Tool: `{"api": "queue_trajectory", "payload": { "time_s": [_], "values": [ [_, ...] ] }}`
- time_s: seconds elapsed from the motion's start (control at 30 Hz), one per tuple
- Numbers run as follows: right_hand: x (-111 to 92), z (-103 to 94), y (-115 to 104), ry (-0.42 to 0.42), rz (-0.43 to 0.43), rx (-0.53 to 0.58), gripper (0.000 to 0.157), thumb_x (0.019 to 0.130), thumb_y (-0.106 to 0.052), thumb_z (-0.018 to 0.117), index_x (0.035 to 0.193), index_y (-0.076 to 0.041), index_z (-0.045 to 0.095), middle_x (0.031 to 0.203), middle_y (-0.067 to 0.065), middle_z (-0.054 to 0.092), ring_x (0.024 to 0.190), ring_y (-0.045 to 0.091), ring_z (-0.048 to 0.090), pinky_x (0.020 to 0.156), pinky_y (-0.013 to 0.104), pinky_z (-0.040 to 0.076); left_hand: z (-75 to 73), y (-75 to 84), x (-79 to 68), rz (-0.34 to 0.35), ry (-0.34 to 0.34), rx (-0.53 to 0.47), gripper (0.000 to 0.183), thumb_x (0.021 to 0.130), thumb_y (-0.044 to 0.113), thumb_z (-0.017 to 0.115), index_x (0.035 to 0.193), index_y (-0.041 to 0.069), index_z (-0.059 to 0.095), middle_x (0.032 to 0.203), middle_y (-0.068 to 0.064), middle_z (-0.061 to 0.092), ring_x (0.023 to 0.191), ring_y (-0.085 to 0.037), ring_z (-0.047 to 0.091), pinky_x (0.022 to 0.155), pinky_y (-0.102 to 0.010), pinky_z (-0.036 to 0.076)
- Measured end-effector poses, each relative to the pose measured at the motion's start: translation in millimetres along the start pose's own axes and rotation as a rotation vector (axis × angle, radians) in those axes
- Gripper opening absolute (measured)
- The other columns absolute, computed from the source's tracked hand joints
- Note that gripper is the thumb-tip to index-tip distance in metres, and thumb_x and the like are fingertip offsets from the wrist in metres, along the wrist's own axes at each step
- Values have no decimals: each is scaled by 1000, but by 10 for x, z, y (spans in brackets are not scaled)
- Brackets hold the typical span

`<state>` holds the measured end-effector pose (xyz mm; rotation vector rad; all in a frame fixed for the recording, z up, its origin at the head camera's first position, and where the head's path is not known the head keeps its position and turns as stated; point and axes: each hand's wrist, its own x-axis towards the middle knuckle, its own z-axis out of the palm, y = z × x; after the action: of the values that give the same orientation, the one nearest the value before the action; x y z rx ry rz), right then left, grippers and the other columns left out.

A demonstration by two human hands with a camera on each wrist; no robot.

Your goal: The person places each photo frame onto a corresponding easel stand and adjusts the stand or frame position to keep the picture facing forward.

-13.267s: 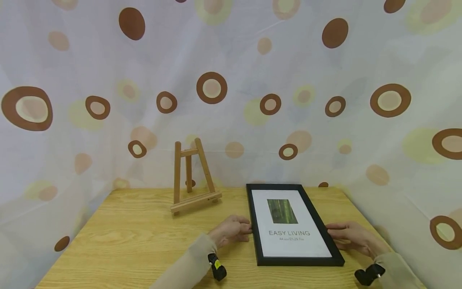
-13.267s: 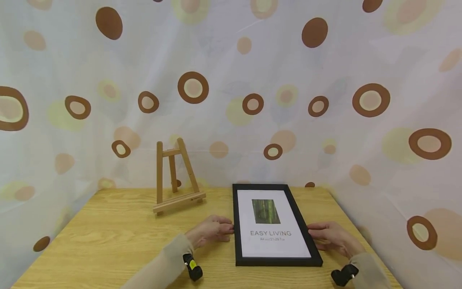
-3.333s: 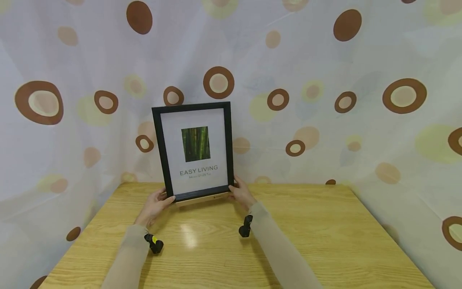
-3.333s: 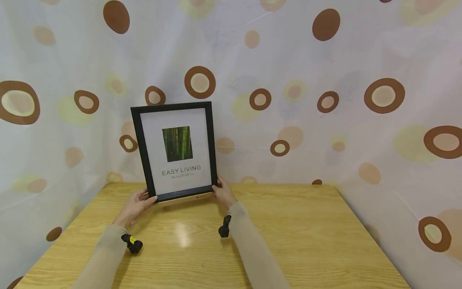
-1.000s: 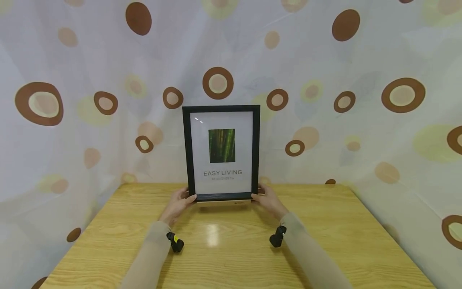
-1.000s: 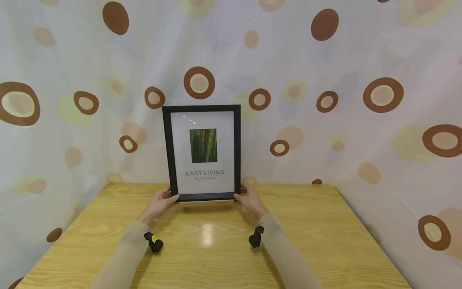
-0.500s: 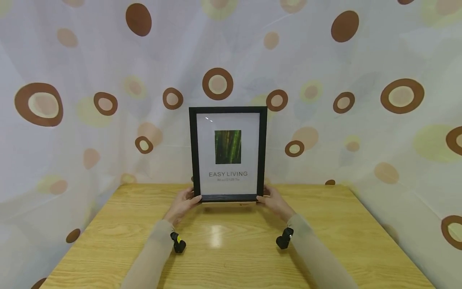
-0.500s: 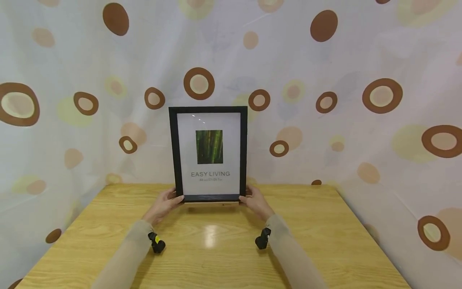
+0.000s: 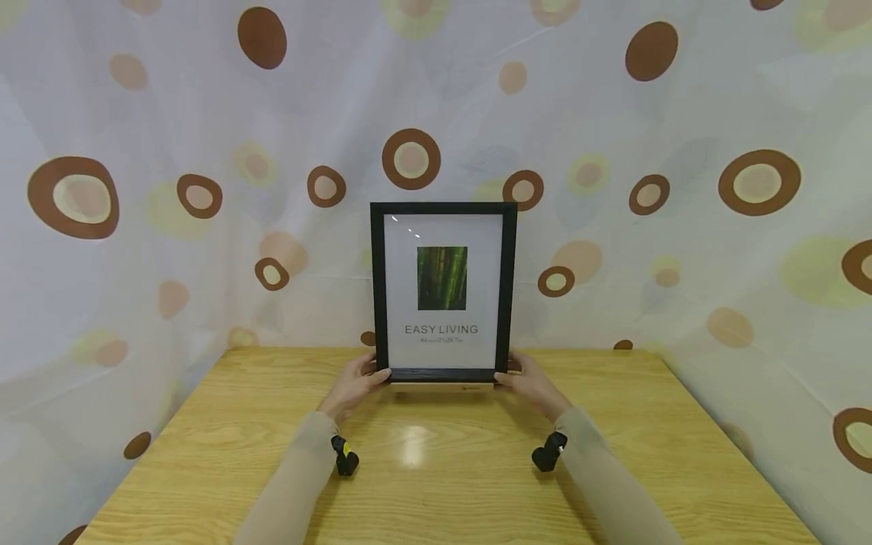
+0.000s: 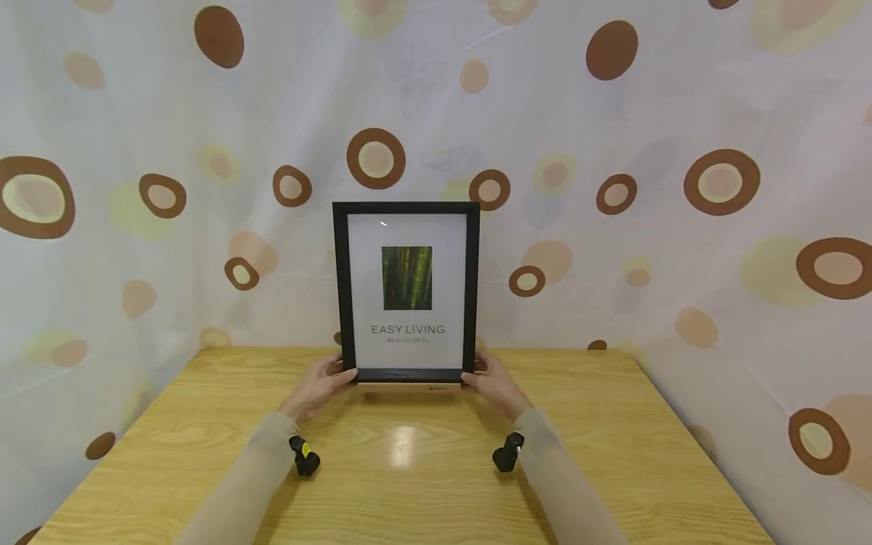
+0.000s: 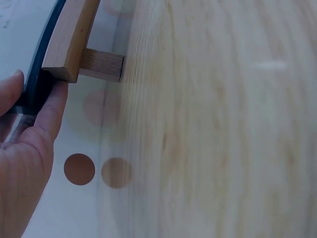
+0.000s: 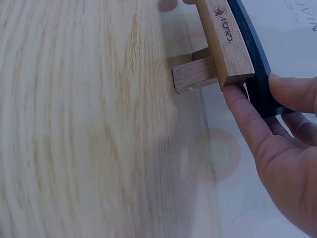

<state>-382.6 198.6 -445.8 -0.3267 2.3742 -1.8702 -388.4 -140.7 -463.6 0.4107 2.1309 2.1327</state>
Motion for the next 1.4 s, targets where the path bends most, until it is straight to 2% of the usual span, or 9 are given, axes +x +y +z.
{"api": "queue_trajectory", "payload": {
  "time_s": [0.23, 0.67, 0.93, 1.4],
  "values": [
    [-49, -60, -10, 6, 3, 18, 55, 88, 2, 53, 138, 0, 30, 125, 25, 40, 107, 34, 50, 82, 36, 50, 57, -9, 48, 14, -26, -30, 55, 88, 6, 58, 138, 10, 36, 133, -17, 42, 119, -29, 42, 92, -38, 43],
    [-90, -116, 6, 18, 49, 0, 54, 89, -1, 54, 137, 0, 30, 128, 24, 39, 108, 32, 49, 89, 42, 45, 97, -58, 67, 22, -30, 6, 57, 87, 11, 60, 139, 12, 35, 135, -10, 41, 123, -26, 38, 91, -34, 44],
    [-101, -134, 23, 40, 55, 14, 53, 88, -1, 55, 135, 1, 32, 126, 24, 41, 105, 30, 52, 86, 40, 47, 127, -39, 63, 14, -49, 2, 57, 88, 10, 59, 139, 6, 33, 138, -15, 37, 126, -29, 34, 94, -38, 41],
    [-83, -175, 47, 43, 36, 2, 57, 88, 0, 55, 139, -4, 30, 127, 23, 40, 106, 32, 51, 84, 39, 48, 152, -49, 57, -17, -2, 71, 71, 87, 18, 61, 143, 2, 20, 144, -20, 23, 131, -33, 24, 98, -43, 36]
  ]
}}
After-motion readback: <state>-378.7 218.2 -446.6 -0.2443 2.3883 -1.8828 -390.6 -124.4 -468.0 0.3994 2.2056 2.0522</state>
